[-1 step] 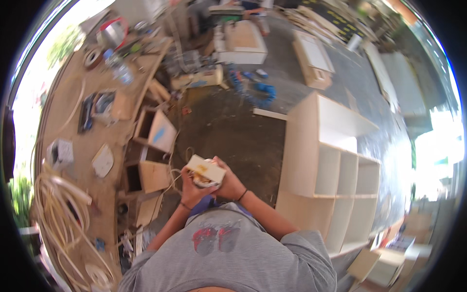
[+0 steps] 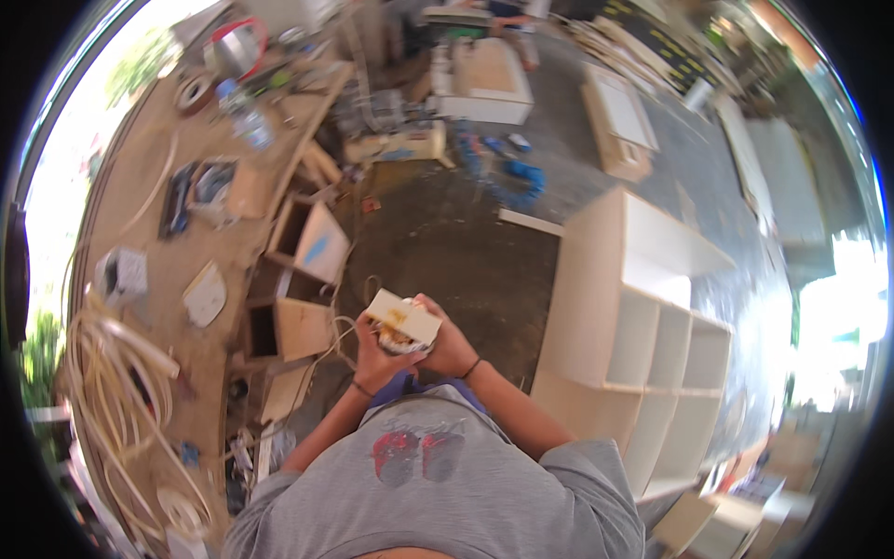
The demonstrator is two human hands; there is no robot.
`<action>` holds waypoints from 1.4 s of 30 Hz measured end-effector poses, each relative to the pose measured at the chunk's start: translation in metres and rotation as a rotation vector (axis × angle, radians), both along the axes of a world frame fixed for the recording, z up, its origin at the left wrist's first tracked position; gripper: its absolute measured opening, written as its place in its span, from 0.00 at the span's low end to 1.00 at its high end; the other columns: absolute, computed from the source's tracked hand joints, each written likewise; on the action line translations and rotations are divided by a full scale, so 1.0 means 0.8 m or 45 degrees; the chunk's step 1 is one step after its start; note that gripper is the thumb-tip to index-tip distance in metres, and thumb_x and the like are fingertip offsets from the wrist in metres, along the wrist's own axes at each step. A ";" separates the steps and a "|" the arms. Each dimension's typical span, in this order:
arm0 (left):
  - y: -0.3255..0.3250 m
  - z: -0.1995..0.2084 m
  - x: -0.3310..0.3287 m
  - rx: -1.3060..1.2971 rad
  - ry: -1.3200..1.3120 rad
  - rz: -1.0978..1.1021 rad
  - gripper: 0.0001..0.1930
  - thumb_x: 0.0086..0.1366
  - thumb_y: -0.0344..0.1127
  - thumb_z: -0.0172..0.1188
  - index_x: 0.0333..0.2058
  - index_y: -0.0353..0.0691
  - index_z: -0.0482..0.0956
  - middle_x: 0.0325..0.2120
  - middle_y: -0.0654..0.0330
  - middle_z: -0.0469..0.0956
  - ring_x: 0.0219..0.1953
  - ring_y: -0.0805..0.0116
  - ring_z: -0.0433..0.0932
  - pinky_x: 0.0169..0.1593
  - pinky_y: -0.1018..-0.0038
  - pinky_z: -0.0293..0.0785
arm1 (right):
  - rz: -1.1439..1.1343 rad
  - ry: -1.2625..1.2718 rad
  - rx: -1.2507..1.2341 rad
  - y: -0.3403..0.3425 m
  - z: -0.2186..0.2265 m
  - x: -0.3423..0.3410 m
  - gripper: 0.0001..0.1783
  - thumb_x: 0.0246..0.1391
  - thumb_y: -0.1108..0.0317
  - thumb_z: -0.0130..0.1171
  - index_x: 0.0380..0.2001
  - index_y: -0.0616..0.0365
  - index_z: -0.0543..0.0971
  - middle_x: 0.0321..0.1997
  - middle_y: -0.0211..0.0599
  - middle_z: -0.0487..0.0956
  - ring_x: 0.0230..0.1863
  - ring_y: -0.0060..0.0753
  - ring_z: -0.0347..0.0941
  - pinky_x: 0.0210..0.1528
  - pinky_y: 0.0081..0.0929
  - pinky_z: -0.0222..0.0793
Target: The person measures and cuts a strip of edge banding, then applies it to the edges of a white wooden cabinet. They use scissors to trim the banding and press it along the edges to fit.
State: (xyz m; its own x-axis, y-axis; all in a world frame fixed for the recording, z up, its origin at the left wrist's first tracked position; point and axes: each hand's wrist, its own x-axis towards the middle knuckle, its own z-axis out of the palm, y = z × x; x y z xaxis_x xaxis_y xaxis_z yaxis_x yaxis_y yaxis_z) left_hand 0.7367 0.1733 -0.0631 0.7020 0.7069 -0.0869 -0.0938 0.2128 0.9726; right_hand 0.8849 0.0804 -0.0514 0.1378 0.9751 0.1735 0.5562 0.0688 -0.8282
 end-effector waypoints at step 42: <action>0.268 -0.003 0.014 1.210 1.688 0.754 0.58 0.49 0.66 0.65 0.67 0.35 0.45 0.68 0.40 0.40 0.70 0.43 0.40 0.69 0.52 0.40 | 0.336 0.089 -0.113 0.328 -0.244 0.259 0.53 0.27 0.69 0.75 0.60 0.58 0.58 0.54 0.45 0.68 0.54 0.50 0.69 0.58 0.39 0.65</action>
State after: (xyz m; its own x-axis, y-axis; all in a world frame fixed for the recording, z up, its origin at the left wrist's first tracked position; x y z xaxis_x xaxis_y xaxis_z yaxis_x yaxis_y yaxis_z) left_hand 0.7478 0.3881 -0.0653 0.1515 0.9631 0.2224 0.9592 -0.1976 0.2022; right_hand 1.0920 0.3425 -0.2462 -0.1141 0.9898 0.0851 0.4701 0.1292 -0.8731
